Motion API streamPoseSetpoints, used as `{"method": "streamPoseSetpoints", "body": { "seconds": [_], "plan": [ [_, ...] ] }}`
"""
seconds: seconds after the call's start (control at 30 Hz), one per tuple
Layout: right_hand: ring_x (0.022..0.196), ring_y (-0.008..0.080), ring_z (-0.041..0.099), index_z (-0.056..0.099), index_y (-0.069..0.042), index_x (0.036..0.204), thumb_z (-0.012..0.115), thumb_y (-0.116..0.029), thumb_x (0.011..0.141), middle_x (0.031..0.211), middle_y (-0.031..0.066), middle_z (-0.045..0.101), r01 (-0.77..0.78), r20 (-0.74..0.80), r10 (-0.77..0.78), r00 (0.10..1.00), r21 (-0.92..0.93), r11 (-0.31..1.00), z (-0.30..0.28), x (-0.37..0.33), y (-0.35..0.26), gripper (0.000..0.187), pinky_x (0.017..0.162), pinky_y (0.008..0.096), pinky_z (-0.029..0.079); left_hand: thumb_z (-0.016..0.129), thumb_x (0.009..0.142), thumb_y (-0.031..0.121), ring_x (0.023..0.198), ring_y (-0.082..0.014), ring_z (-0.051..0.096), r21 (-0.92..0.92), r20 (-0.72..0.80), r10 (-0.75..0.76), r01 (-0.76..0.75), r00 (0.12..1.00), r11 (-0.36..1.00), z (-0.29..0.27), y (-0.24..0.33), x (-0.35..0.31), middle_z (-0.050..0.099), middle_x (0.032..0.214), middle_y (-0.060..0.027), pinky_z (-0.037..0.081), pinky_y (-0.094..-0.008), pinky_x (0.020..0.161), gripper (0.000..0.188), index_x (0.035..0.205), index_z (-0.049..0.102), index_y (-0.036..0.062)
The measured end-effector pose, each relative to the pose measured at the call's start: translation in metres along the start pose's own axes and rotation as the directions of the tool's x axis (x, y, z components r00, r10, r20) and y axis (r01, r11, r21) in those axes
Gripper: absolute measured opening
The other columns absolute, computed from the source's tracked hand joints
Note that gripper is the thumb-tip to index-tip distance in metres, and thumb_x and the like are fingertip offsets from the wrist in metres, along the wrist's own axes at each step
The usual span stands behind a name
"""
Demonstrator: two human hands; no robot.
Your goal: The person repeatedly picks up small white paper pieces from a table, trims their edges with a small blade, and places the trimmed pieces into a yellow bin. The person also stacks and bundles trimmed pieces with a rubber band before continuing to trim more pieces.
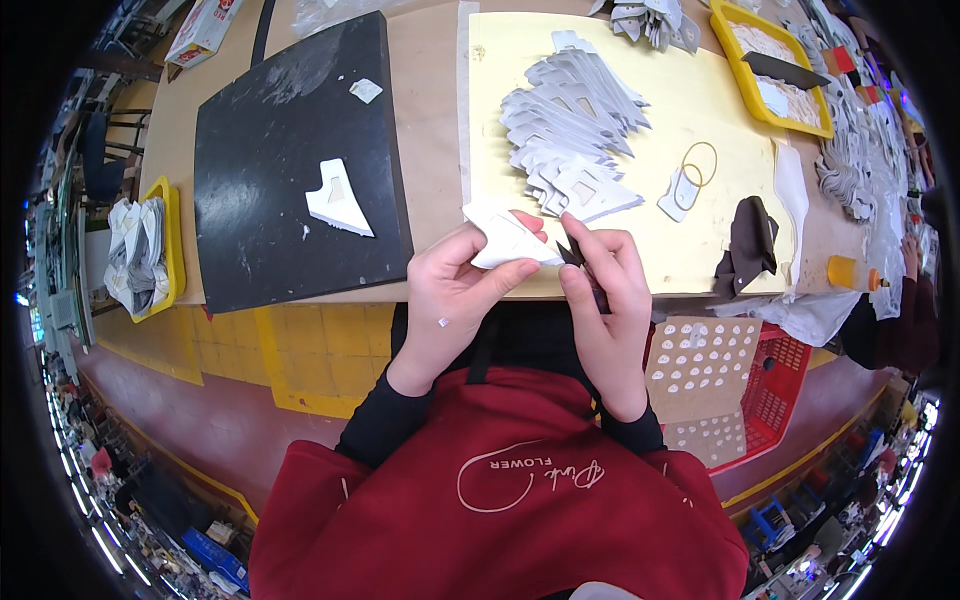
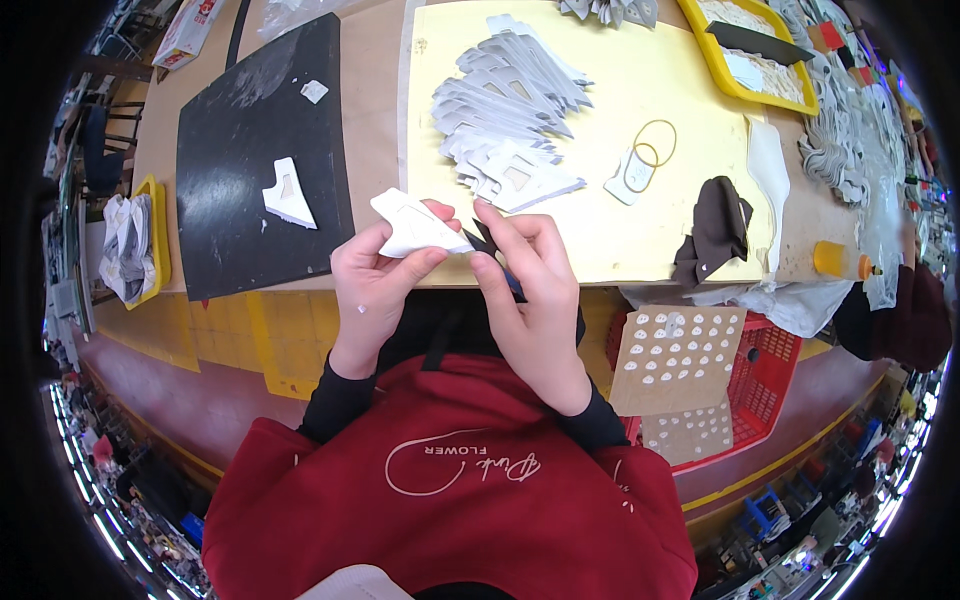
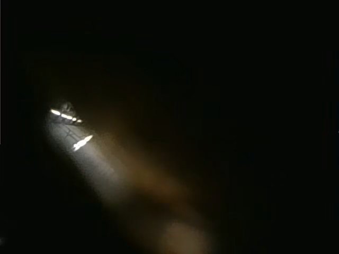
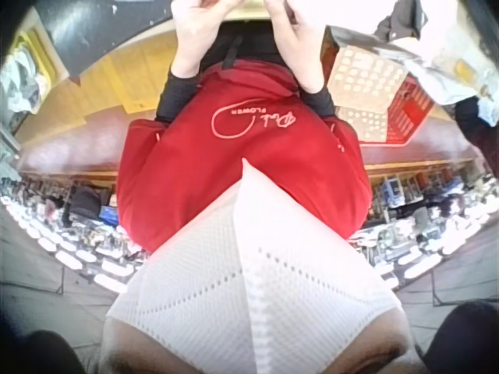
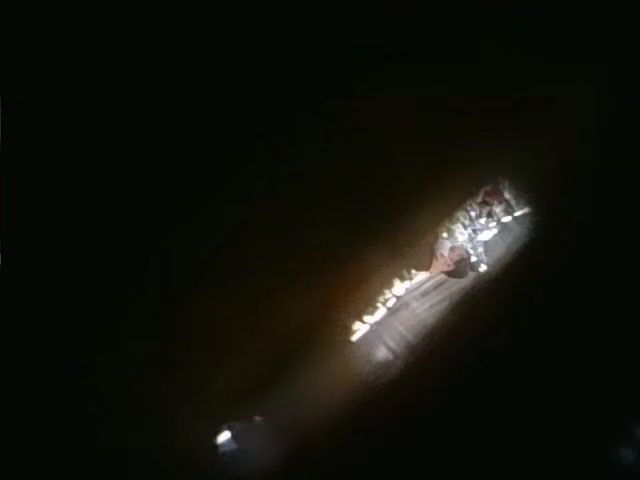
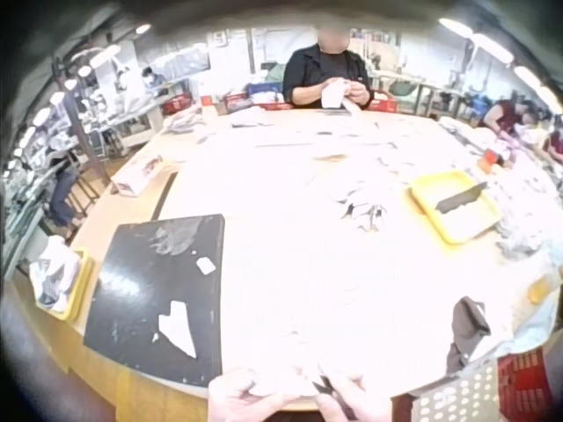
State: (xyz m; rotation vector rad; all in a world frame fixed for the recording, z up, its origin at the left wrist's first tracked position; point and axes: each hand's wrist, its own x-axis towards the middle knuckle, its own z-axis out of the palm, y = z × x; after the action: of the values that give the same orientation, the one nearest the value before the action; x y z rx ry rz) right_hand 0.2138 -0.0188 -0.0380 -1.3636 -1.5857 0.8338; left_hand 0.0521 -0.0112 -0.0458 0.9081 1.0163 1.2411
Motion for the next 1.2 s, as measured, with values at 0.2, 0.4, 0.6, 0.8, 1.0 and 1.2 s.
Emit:
{"method": "streamPoseSetpoints", "body": {
  "seconds": [0.2, 0.4, 0.6, 0.8, 1.0, 1.2],
  "plan": [
    [0.072, 0.0142, 0.055, 0.067, -0.004, 0.120, 0.071, -0.001, 0.082, 0.096, 0.0094, 0.058, 0.040, -0.059, -0.038, 0.998, 0.035, 0.999, -0.006, -0.003, -0.010, 0.038, 0.062, 0.0255, 0.045, 0.072, 0.083, -0.008, 0.089, -0.0119, 0.064, 0.194, -0.010, 0.081, -0.077, 0.997, 0.978, -0.005, -0.001, -0.002, 0.065, 0.095, -0.0115, 0.054, -0.0263, 0.077, 0.015, 0.081, 0.057, -0.0102],
    [0.075, 0.0137, 0.060, 0.070, -0.005, 0.112, 0.072, 0.002, 0.081, 0.095, 0.0089, 0.059, 0.077, 0.031, -0.080, 0.996, 0.090, 0.993, -0.002, -0.002, -0.008, 0.032, 0.063, 0.0248, 0.047, 0.073, 0.083, -0.007, 0.089, -0.0118, 0.064, 0.149, -0.011, 0.094, -0.091, 0.996, 0.985, -0.003, 0.003, -0.004, 0.066, 0.094, -0.0106, 0.053, -0.0254, 0.076, 0.014, 0.084, 0.059, -0.0103],
    [0.065, 0.0077, 0.055, 0.072, -0.006, 0.113, 0.070, 0.004, 0.082, 0.098, 0.0067, 0.055, 0.086, 0.064, -0.094, 0.994, 0.119, 0.989, -0.002, -0.003, -0.006, 0.033, 0.060, 0.0222, 0.045, 0.072, 0.083, -0.007, 0.090, -0.0119, 0.065, 0.182, 0.018, 0.087, -0.089, 0.996, 0.979, -0.006, 0.004, -0.007, 0.066, 0.094, -0.0104, 0.054, -0.0261, 0.077, 0.013, 0.086, 0.060, -0.0103],
    [0.060, 0.0042, 0.049, 0.072, -0.008, 0.116, 0.069, 0.007, 0.082, 0.097, 0.0053, 0.054, 0.115, 0.079, -0.126, 0.989, 0.131, 0.985, -0.003, -0.004, -0.005, 0.037, 0.057, 0.0212, 0.042, 0.072, 0.083, -0.008, 0.093, -0.0128, 0.065, 0.184, 0.048, 0.112, -0.119, 0.993, 0.976, -0.005, 0.009, -0.006, 0.067, 0.099, -0.0127, 0.054, -0.0274, 0.080, 0.012, 0.086, 0.060, -0.0108],
    [0.060, 0.0044, 0.047, 0.072, -0.008, 0.116, 0.067, 0.008, 0.083, 0.098, 0.0047, 0.053, 0.082, 0.083, -0.099, 0.992, 0.189, 0.979, 0.000, -0.008, -0.001, 0.037, 0.057, 0.0202, 0.041, 0.071, 0.083, -0.009, 0.096, -0.0139, 0.064, 0.200, 0.062, 0.128, -0.138, 0.990, 0.970, -0.007, 0.008, -0.006, 0.068, 0.105, -0.0155, 0.055, -0.0290, 0.082, 0.012, 0.084, 0.059, -0.0110],
    [0.061, 0.0040, 0.047, 0.073, -0.009, 0.115, 0.068, 0.007, 0.083, 0.099, 0.0038, 0.053, -0.016, 0.096, -0.004, 0.995, 0.215, 0.977, 0.000, -0.006, 0.000, 0.036, 0.060, 0.0204, 0.041, 0.070, 0.083, -0.009, 0.097, -0.0144, 0.064, 0.219, 0.097, 0.129, -0.148, 0.987, 0.965, -0.009, 0.011, -0.008, 0.067, 0.108, -0.0163, 0.054, -0.0291, 0.083, 0.012, 0.084, 0.059, -0.0106]
  ]
}}
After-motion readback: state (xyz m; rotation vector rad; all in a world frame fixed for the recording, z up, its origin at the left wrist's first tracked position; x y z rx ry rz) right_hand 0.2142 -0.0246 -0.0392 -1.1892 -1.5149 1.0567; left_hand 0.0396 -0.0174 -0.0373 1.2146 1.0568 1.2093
